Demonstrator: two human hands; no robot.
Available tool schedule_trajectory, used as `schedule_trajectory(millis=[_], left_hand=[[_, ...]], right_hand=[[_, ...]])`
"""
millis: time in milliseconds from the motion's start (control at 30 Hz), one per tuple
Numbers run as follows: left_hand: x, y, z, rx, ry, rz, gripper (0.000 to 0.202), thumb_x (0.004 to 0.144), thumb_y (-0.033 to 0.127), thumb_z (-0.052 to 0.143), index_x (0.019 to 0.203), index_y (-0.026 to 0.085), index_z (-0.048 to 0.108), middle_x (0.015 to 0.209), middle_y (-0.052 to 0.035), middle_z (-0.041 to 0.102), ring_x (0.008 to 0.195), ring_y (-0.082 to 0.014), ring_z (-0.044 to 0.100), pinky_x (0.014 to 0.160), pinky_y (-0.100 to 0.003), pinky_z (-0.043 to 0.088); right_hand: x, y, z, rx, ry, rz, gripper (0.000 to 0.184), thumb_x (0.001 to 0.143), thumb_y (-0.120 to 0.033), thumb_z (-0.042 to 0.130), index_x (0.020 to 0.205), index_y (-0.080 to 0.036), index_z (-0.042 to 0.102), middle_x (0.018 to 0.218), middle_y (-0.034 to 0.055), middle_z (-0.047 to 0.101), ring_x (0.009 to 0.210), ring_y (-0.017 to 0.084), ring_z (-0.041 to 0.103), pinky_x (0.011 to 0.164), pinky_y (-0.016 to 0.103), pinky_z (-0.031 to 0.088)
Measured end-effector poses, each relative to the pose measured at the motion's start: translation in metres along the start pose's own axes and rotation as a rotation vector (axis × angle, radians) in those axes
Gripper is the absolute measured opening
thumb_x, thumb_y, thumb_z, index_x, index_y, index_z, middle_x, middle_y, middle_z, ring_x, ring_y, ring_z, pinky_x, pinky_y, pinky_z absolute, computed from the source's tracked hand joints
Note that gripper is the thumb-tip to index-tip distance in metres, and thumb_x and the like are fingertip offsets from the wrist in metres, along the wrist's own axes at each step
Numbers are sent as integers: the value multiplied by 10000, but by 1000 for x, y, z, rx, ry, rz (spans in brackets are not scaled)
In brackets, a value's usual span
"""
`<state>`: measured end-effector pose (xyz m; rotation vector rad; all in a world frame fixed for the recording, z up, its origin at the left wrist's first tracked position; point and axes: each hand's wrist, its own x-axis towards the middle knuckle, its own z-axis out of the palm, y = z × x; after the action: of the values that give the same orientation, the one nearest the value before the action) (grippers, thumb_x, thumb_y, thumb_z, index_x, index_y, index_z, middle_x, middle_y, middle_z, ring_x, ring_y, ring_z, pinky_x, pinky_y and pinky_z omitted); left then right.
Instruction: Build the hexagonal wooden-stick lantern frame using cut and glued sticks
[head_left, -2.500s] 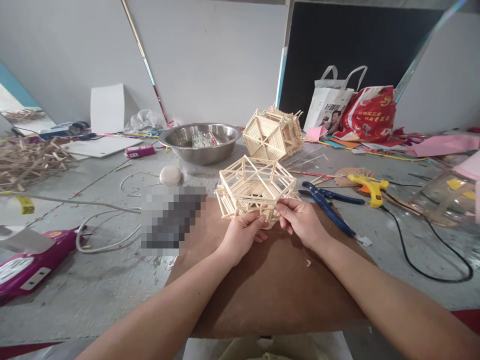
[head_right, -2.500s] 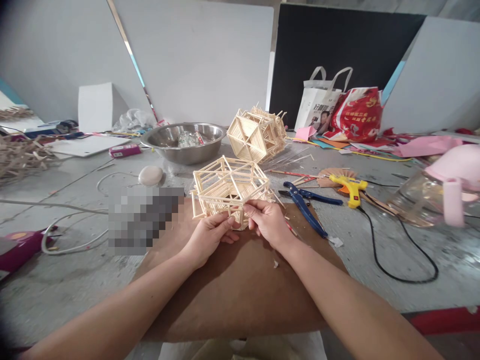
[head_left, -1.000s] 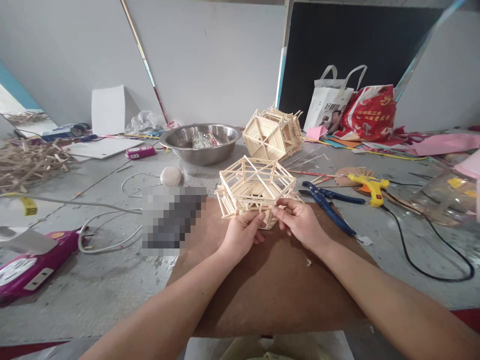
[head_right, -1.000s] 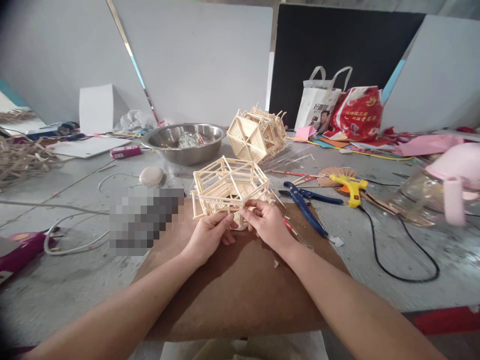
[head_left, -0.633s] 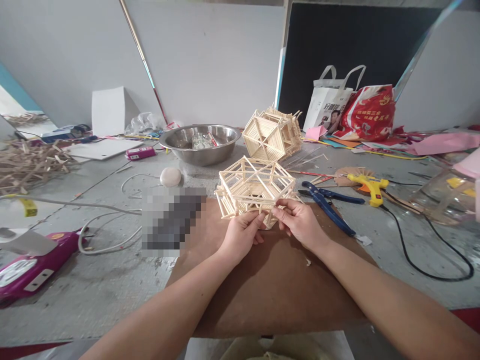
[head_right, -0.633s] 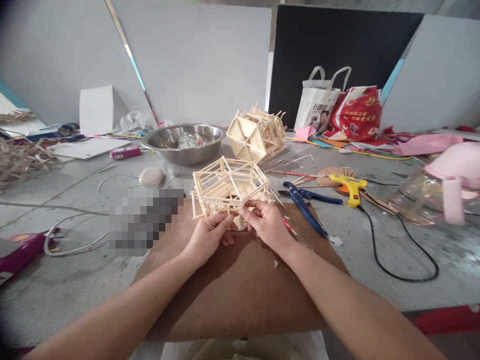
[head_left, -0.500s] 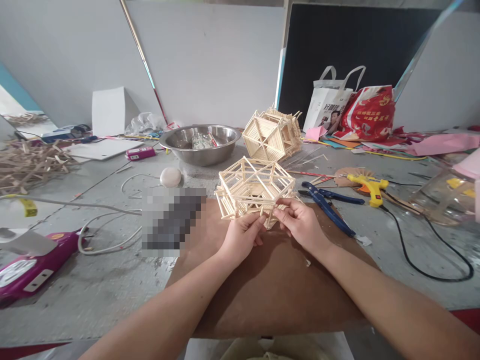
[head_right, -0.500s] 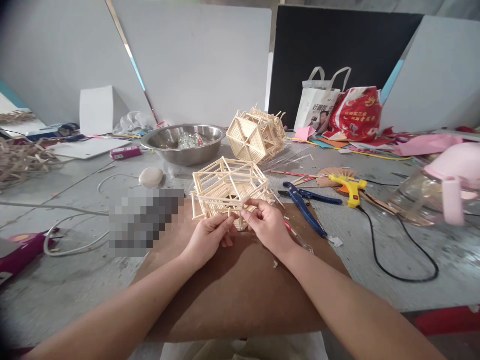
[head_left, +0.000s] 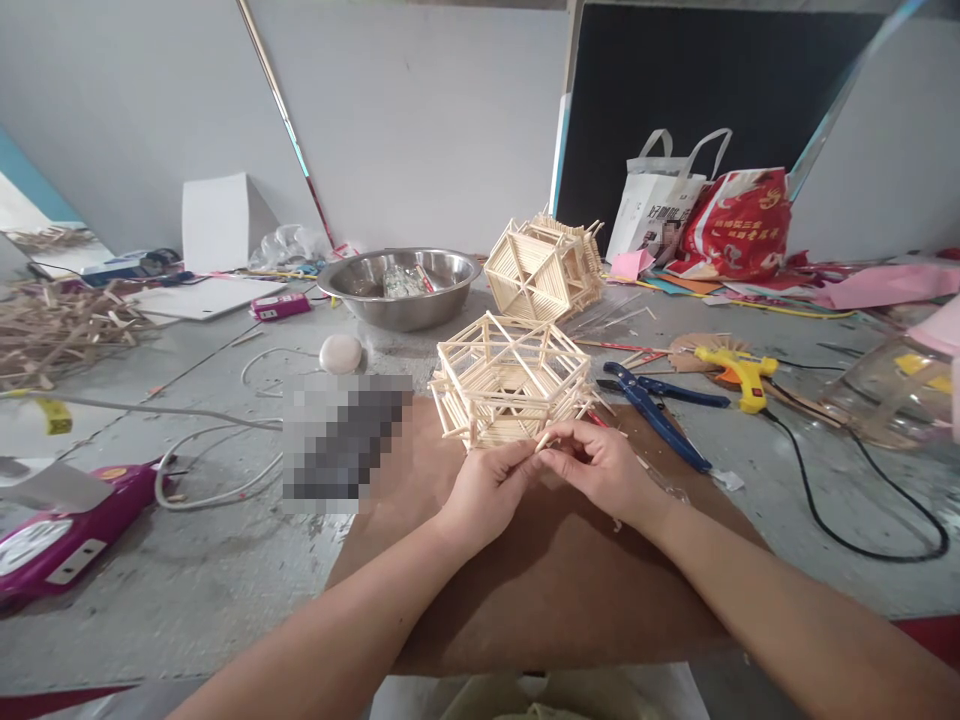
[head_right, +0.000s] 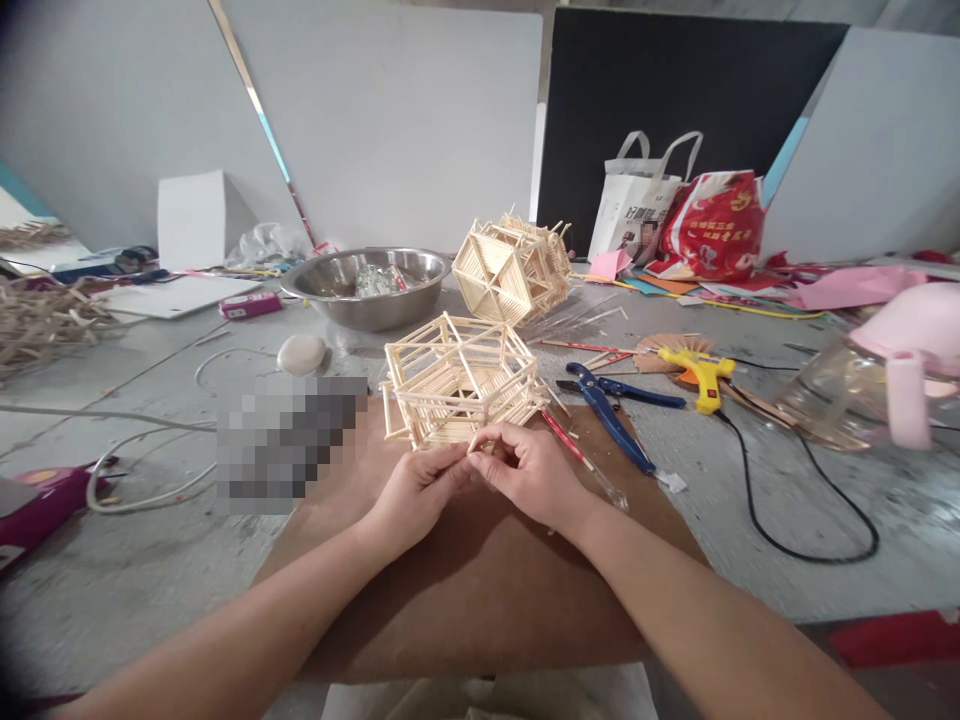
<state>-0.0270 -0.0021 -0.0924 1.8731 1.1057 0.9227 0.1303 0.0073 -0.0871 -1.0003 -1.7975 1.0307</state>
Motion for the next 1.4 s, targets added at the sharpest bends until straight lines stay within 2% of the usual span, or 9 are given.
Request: schedule_trajectory(millis=[300,433,600,733,867,933,1100,1233,1400], left_hand=[[-2,7,-3,185,-21,42,343,827,369,373,623,144,536,543,28,395,548,-85,384,533,-190,323],[-1,12,-4,24,-36,64,315,827,357,376,709,139,571,610,13,479,605,-101,428,586,-206,351],[0,14,-4,-147,-66,-3,292,817,349,397,806,144,604,669,10,547,633,-111,464,613,-211,373],[4,12,-5,-99,-20,-49,289,812,355,400,775,149,598,650,11,542,620,-114,458,588,-205,365],[8,6,-9,-35,65,-99,292,808,358,402,683,151,566,514,44,429,522,-90,394,516,-194,319],[8,4,-10,-27,79,-110,290,809,358,399,672,151,549,488,53,380,497,-83,367,492,-193,296],[9,2,-11,-23,70,-93,278,809,355,398,668,154,528,505,52,385,503,-81,375,501,-195,301],[11,2,-10,-33,107,-87,289,799,351,409,615,156,516,485,43,398,483,-81,374,476,-192,307],[11,1,-9,-22,109,-126,271,794,378,406,705,166,549,491,46,414,465,-82,372,464,-189,312]], right_hand=[[1,-3,-2,126,-16,48,134,737,-286,523,733,-154,545,515,-54,429,429,47,348,405,171,299],[0,-7,-1,189,-13,56,140,739,-290,516,733,-153,542,493,-66,389,408,40,322,381,168,267],[2,-6,-2,167,-2,51,131,736,-291,513,717,-163,532,489,-71,378,411,44,325,396,172,274],[7,2,-7,63,-68,75,175,736,-330,522,759,-158,535,559,-40,489,486,70,437,475,192,357],[9,8,-12,-53,-184,86,259,776,-369,465,723,-138,570,644,27,607,600,119,536,584,238,414],[10,8,-12,-131,-176,40,255,778,-357,462,727,-143,591,703,39,631,666,138,560,636,251,423],[13,7,-9,-248,-86,-83,216,744,-299,516,902,-173,594,947,46,622,890,156,554,804,275,405],[17,7,-9,-288,-123,-113,278,739,-255,514,997,-172,572,1027,59,597,951,152,535,839,282,399],[19,11,-14,-379,-178,-135,293,751,-279,498,1009,-175,589,1035,62,617,971,166,541,852,294,391]])
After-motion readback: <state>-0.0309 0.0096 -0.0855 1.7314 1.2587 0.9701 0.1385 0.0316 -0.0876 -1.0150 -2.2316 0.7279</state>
